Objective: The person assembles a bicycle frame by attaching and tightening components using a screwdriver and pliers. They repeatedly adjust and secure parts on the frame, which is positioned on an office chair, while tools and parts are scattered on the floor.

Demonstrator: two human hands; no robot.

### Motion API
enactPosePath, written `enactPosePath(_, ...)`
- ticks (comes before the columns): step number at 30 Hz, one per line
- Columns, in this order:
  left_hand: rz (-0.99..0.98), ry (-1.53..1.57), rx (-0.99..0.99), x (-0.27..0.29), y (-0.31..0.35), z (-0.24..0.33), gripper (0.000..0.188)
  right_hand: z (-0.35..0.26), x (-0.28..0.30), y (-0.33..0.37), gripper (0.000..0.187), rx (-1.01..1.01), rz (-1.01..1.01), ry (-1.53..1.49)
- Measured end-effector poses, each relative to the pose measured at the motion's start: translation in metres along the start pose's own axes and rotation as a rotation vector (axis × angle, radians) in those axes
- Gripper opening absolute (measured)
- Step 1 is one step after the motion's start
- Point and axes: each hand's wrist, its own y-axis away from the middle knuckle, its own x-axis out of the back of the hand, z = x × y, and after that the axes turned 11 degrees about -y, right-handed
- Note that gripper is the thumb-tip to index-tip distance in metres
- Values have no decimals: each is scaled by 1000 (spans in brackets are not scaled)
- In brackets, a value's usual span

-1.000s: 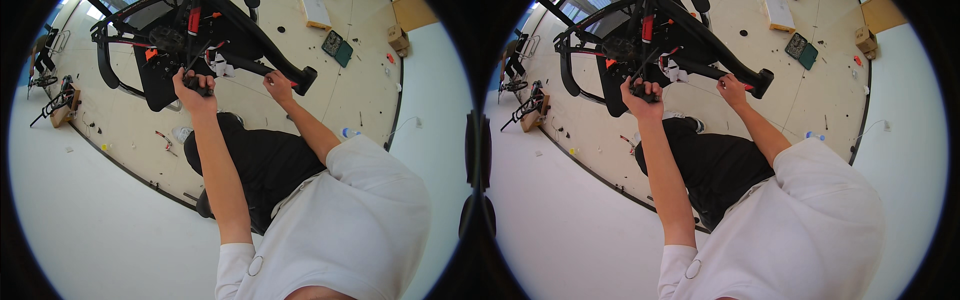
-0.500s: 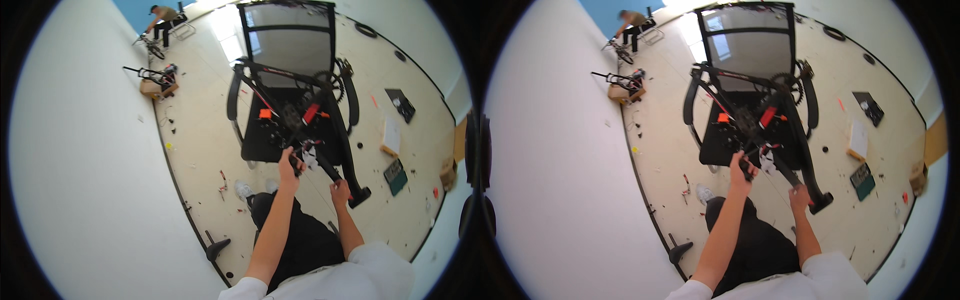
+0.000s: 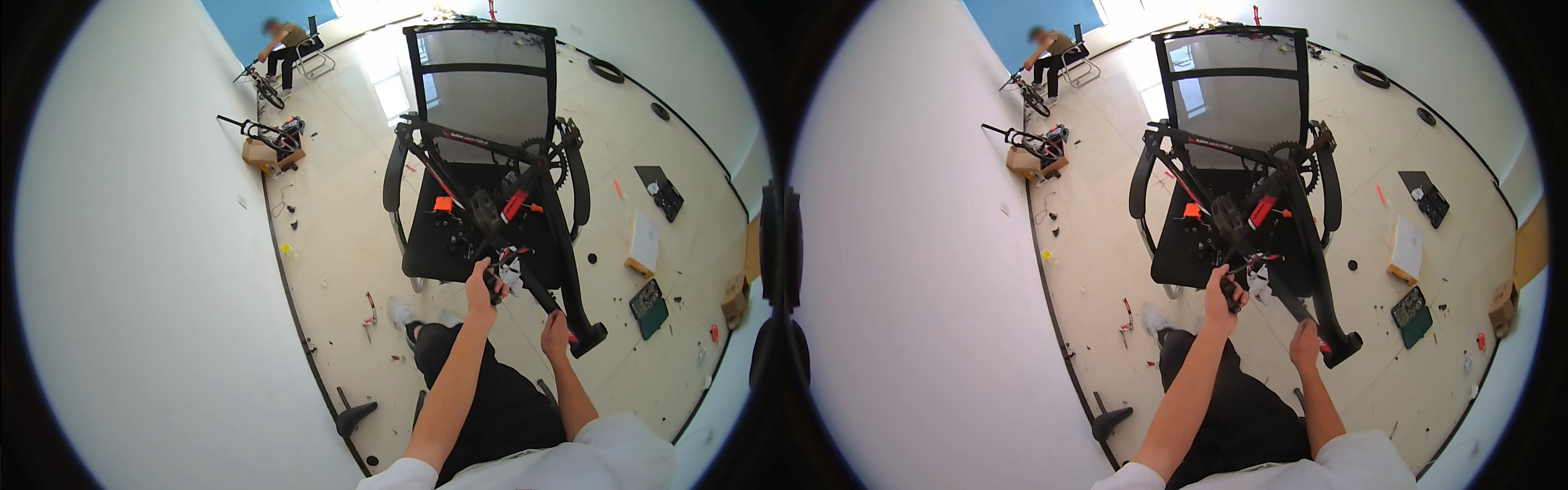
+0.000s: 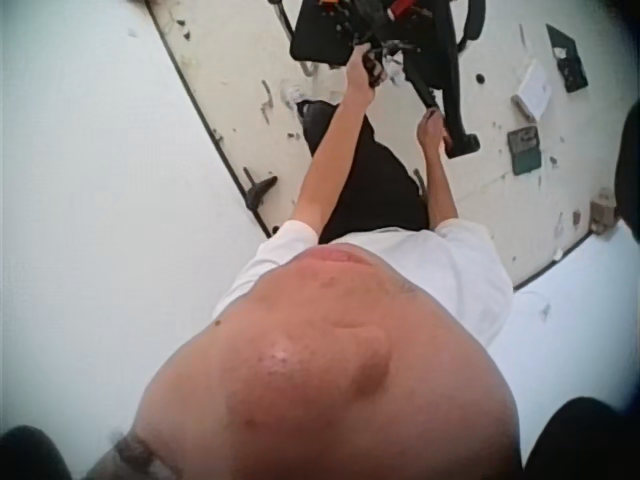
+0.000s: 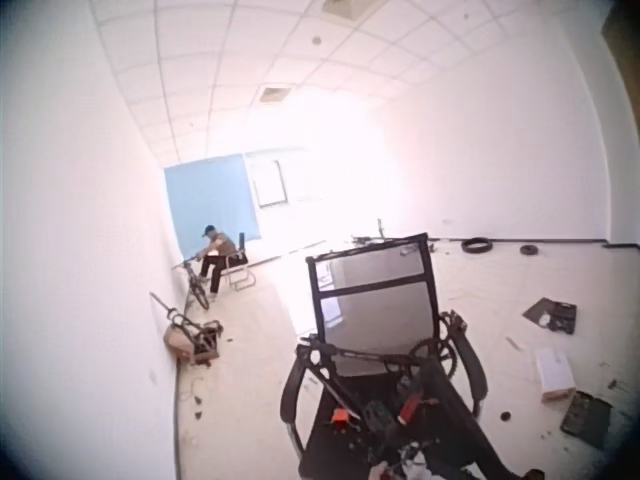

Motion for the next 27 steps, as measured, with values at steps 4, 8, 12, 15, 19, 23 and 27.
enactPosePath(4,10,-12,18,-3,2,-3,35,-20,-17,-11,17,-86,-170,-32)
enactPosePath(8,8,-63,-7,-3,-1,-7,34,-52,-30,-27,15,-31,-176,-113)
enactPosePath(12,35,-68,17,-8,3,0,32,-65,-35,-27,16,-9,-244,-156)
enactPosePath(15,29,-63,-1,-5,0,-2,37,-58,-32,-8,18,-66,-382,-93)
enactPosePath(19,19,-121,-5,-3,-1,1,33,-36,-29,17,22,-194,-498,-21)
enactPosePath(23,-11,-119,-66,-1,2,-2,33,-9,-35,9,23,-71,-457,-49)
enactPosePath(27,8,-149,-77,-8,5,-1,31,-17,-44,-30,24,5,-426,-118)
